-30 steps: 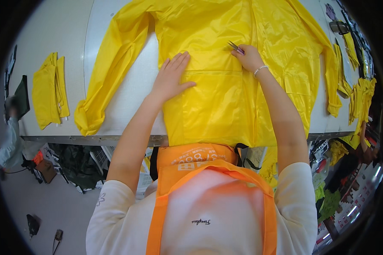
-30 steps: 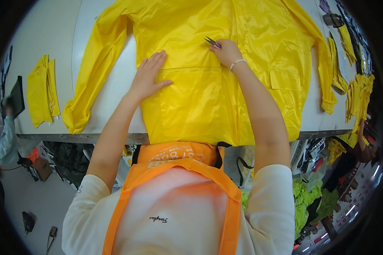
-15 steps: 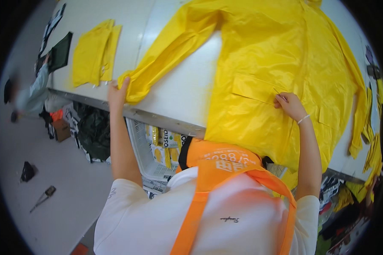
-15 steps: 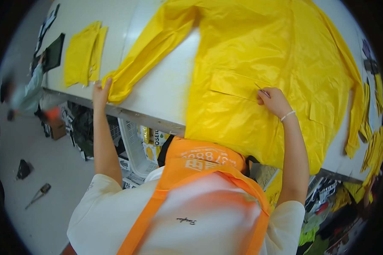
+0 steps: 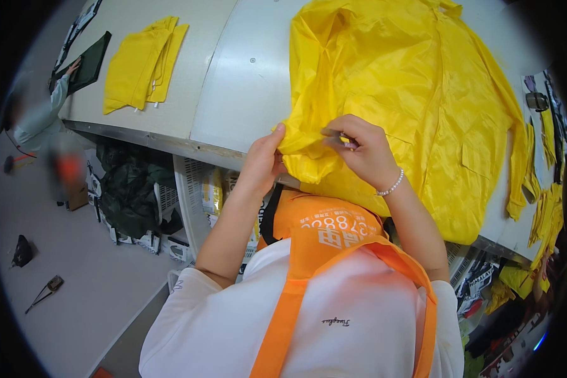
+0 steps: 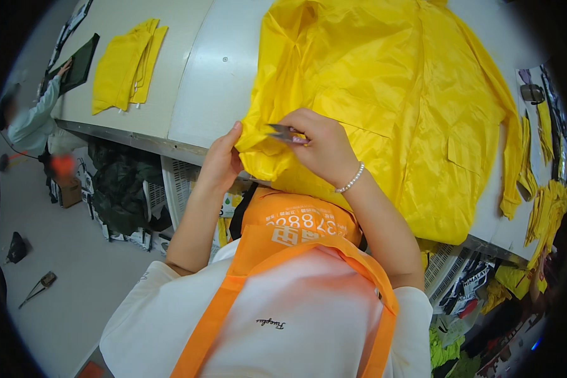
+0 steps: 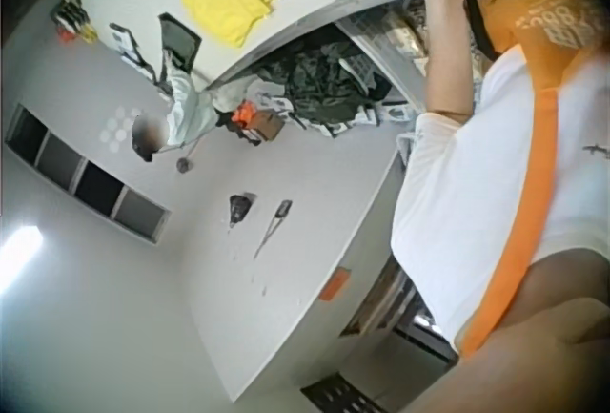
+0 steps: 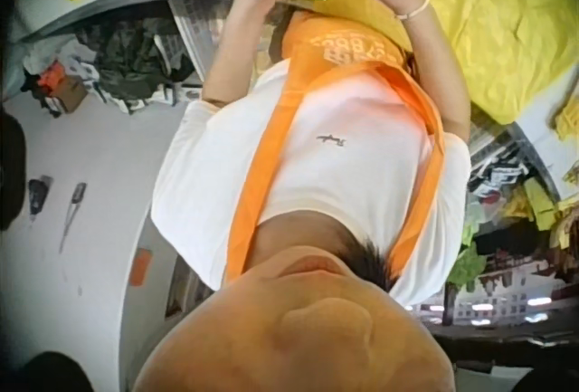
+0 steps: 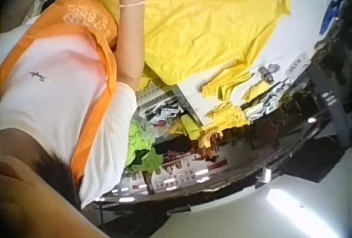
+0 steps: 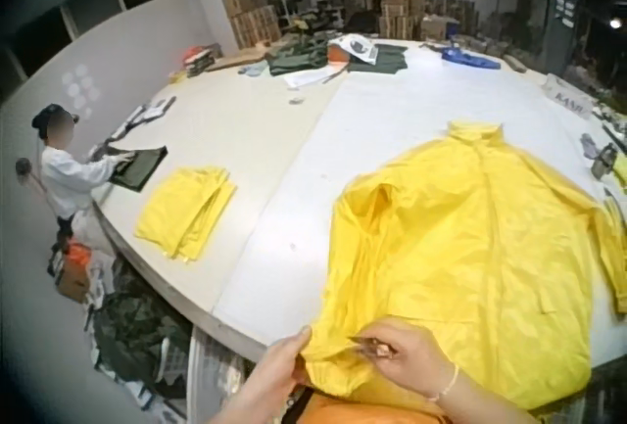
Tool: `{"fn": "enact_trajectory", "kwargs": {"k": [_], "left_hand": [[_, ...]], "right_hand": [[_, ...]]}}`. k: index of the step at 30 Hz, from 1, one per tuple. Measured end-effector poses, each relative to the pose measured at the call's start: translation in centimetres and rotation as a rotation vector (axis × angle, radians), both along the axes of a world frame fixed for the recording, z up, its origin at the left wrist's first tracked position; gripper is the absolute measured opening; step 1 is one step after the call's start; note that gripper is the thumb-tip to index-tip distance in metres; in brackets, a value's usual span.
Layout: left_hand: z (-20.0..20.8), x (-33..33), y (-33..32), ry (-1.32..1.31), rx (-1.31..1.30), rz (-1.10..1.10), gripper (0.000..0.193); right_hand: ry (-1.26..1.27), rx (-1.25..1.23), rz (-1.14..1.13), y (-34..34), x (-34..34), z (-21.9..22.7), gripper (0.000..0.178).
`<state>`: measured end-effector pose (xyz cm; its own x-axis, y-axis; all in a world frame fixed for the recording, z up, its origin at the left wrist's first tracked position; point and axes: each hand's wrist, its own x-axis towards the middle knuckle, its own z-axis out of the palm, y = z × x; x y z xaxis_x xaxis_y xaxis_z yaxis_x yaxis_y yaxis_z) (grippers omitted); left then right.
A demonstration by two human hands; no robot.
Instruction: The person lays a yellow raincoat on a table, uses a small blade to cut threads and tags, then folds the jacket neatly. The person handles the jacket repeatedly, smoothing and aligning it before stacking it with other folded jackets.
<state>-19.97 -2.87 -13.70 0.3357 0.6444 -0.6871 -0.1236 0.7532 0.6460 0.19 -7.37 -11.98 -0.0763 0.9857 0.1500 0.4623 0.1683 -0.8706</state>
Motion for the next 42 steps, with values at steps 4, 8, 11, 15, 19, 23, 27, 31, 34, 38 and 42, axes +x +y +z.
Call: {"fn": "enact_trajectory", "kwargs": {"k": [4,8,11,15,19,23,27,31,34,38,42], "left_hand": [[-0.5,-1.5,-0.6,0.784,0.891,-0.113,0.032],[4.6,-0.2,-0.1,0.910,1.572,-0.036,0.044],[4.2,0.8,0.3,0.494,1.228,-0.343,0.028],[2.8,0.7,0.7,-0.034,0.593,-0.281,0.020],[2.2,0.6,0.8,-0.170,0.491,-0.256,0.023],[1.5,0.3,1.1,-0.116,0.477,-0.245,0.025],[2.9,0.7,0.3,-0.034,0.565,-0.403,0.026],[2.3,0.7,0.2,-0.040,0.433,-0.398,0.023],[1.6,0.6,0.5,-0.094,0.365,-0.332,0.022],[1.8,0.9,0.9,-0.109,0.360,-0.362,0.020],[1.7,1.5,0.5,-0.033,0.431,-0.369,0.020]], "right_hand": [[0.096,-0.212,-0.119,-1.1,0.6,-0.3,0.012],[0.103,-0.199,-0.139,-0.9,0.4,0.2,0.012],[0.210,-0.244,-0.065,0.0,0.0,1.3,0.016],[0.551,-0.226,-0.179,0.4,-0.4,2.2,0.021],[0.362,-0.375,-0.135,-0.6,0.9,0.8,0.022],[0.385,-0.350,-0.075,-0.2,0.8,0.8,0.018],[0.397,-0.396,0.011,0.0,0.7,2.1,0.013],[0.167,-0.222,-0.107,-0.3,0.5,2.4,0.009],[0.025,0.049,-0.036,-0.9,0.3,3.6,0.013],[0.024,0.119,0.050,-0.8,-0.2,2.5,0.016],[0.024,0.021,0.054,-0.5,-0.1,1.9,0.017]]}}
